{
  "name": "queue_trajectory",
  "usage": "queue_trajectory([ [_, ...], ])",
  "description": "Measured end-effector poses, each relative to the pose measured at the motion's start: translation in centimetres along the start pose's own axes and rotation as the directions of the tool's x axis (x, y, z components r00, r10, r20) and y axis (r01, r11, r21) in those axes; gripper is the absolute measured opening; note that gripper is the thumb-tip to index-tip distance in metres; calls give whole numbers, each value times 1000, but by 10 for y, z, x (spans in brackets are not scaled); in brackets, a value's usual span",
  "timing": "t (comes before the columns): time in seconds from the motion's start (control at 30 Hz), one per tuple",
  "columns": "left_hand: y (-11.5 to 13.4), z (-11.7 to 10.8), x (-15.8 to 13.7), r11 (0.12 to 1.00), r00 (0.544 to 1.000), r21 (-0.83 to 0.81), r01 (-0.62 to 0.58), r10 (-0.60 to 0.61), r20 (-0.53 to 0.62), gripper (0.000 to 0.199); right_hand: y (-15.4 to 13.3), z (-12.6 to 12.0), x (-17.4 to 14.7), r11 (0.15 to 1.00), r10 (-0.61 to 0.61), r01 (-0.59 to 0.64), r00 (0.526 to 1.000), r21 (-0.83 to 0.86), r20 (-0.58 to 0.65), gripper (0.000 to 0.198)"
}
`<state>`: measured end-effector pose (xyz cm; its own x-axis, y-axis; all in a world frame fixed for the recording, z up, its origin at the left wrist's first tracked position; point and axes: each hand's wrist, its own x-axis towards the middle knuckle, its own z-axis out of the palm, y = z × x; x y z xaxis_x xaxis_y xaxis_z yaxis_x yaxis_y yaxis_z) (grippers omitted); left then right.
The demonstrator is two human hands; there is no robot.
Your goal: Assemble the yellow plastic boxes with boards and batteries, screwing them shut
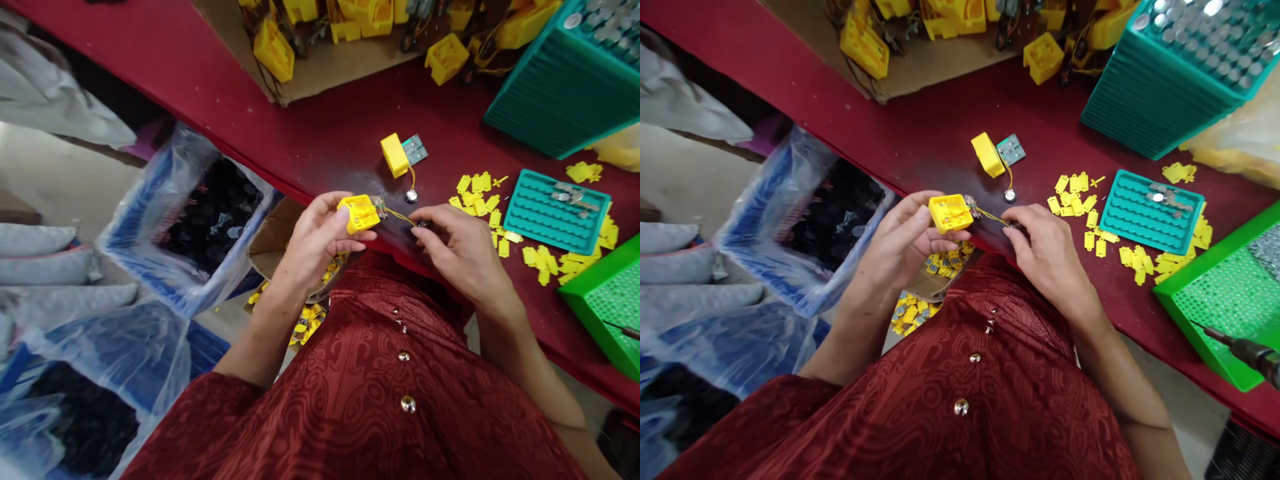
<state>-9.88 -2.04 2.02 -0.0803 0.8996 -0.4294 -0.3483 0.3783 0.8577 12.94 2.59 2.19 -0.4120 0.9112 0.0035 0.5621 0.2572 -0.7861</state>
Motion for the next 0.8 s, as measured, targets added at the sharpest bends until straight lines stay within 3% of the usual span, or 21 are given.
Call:
queue_trajectory([
  [0.1, -1, -1, -6, 1000, 999, 21, -10, 11, -52, 49, 0, 5, -1, 990, 68, -71, 997, 123, 28, 31],
  [0.2, 1, -1, -8, 1000, 999, 29, -3, 4, -50, 45, -3, 6, 2, 968, 115, -114, 993, 223, 9, 24],
  [0.43, 14, 12, 1, 989, 977, -37, 146, -139, 161, 42, -8, -10, 11, 926, 135, -112, 990, 361, -39, 24],
  [0.57, 9, 18, 13, 982, 972, -69, 175, -161, 169, 37, -13, -17, 7, 938, 103, -71, 992, 340, -78, 24],
  [0.7, 10, 19, 21, 997, 991, 29, 71, -74, 115, 32, -20, -21, -1, 962, 85, -55, 991, 268, -102, 20],
  [0.8, 17, 20, 22, 986, 990, 146, -77, 58, 128, 47, -17, -22, -6, 963, 152, -120, 981, 242, -119, 23],
])
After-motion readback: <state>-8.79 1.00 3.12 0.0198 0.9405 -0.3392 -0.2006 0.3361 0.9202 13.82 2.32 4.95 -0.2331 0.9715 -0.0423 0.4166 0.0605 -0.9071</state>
